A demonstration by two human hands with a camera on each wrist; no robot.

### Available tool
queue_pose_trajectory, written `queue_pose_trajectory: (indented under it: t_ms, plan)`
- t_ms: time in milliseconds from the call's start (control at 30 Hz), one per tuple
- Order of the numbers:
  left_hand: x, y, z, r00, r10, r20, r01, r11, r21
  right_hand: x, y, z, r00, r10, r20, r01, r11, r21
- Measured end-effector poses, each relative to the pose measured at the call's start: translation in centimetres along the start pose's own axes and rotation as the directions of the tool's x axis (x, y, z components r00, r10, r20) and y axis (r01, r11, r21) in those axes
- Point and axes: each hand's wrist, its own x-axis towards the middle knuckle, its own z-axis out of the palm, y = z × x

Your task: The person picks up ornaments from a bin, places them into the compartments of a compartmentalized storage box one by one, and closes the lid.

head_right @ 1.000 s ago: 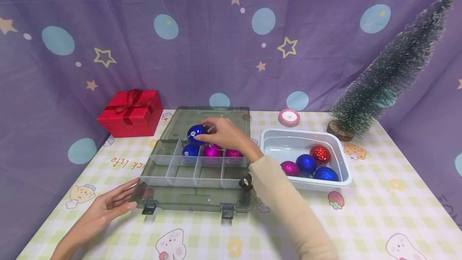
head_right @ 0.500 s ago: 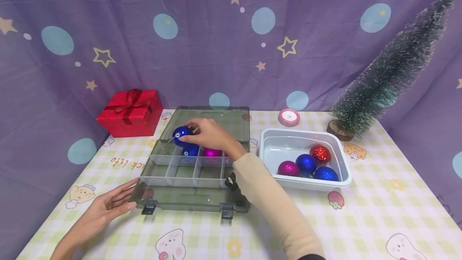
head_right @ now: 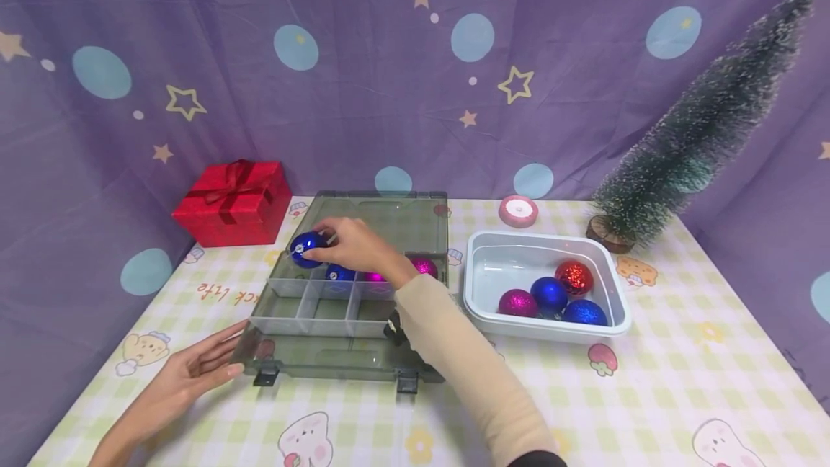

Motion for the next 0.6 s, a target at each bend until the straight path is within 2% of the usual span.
queue_pose_trajectory:
  t_ms: [267, 600]
  plan:
    - [0.0, 0.0, -0.1, 1.000, -0.005, 0.002, 0.005, 1.000, 0.006, 0.8, -0.1, 0.8, 1.000, -0.018, -0.011, 0.018, 1.000, -0.018]
    - [0.1, 0.1, 0.0, 1.000, -0.001, 0.005, 0.001, 1.000, -0.007, 1.4, -0.7, 1.5, 0.999, 0.017, -0.043, -0.020, 0.996, -0.083]
